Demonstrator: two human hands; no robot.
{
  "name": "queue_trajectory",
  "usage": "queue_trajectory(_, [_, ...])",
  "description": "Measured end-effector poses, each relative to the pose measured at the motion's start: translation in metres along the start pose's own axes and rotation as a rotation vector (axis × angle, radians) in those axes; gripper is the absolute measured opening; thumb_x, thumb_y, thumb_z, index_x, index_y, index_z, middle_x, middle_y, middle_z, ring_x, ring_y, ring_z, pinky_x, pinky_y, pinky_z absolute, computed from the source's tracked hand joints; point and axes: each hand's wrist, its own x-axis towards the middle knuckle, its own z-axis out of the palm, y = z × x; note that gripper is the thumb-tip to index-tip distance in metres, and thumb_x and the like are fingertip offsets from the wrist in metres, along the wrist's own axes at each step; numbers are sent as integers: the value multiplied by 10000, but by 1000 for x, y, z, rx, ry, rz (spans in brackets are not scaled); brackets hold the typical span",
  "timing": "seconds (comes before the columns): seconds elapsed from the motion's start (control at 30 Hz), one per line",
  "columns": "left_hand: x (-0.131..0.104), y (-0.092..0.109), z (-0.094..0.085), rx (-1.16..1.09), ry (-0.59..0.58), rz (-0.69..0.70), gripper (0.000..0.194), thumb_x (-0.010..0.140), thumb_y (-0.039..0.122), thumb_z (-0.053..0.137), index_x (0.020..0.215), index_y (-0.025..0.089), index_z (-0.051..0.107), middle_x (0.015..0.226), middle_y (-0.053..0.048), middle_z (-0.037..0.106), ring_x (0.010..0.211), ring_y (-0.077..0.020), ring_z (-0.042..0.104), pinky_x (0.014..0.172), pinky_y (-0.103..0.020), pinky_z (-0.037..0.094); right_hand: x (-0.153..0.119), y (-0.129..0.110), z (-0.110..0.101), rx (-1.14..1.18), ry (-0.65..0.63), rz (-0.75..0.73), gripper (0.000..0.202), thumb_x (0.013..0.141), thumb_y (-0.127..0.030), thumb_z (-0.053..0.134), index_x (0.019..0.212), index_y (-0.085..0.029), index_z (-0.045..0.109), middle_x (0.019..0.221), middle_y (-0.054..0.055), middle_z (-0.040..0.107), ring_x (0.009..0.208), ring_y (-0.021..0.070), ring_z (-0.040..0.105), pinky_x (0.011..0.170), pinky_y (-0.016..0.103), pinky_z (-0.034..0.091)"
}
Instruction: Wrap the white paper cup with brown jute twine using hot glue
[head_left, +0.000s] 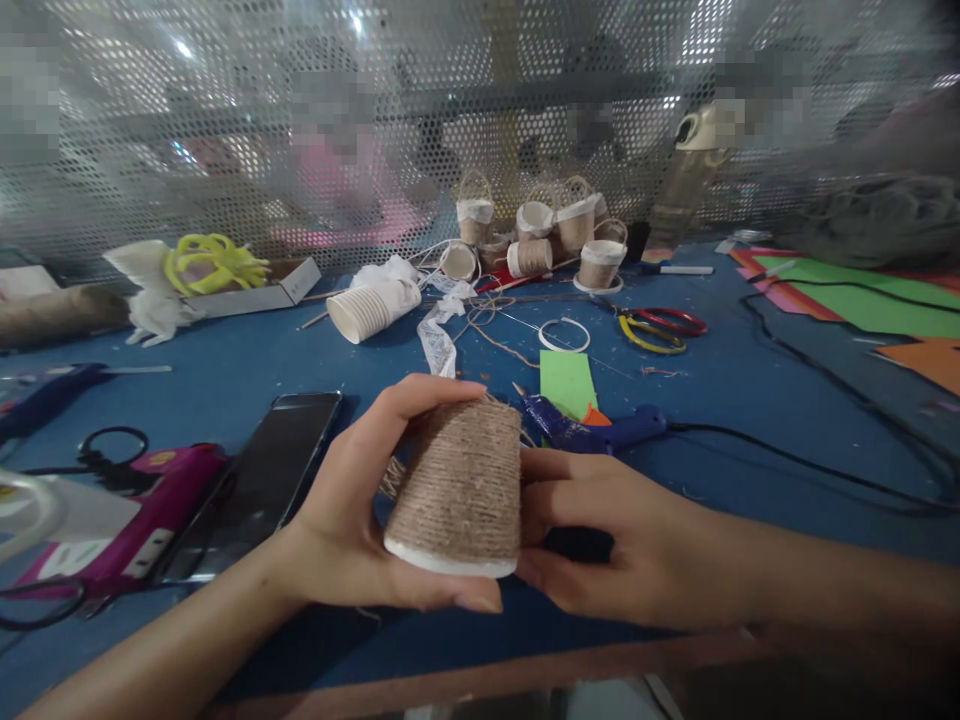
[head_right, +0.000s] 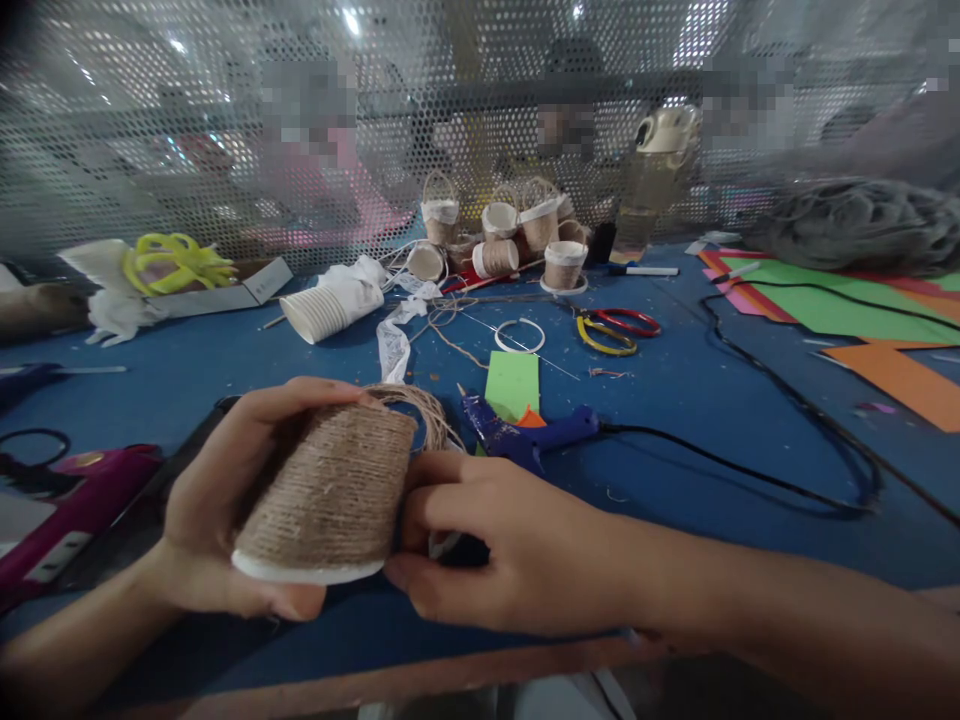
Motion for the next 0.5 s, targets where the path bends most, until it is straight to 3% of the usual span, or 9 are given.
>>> queue_trajectory(0.37, [-2,1,1,28,-43,26,909,704,517,922,1445,193,505,1283,-69,644,1121,-225,652,989,-296,550,1,2,1,-30,-52,20,117,940,-163,652,936,-99,750,977,75,652,849,153,631,903,323,569])
queue_trajectory(0.5, [-2,-1,1,55,-54,26,907,699,556,909,1447,228,512,1287,-63,641,1118,-239,659,988,-317,564,0,3,1,-42,-62,17,140,940,-169,661,961,-75,761,1035,107,680,923,178,669,861,297,563])
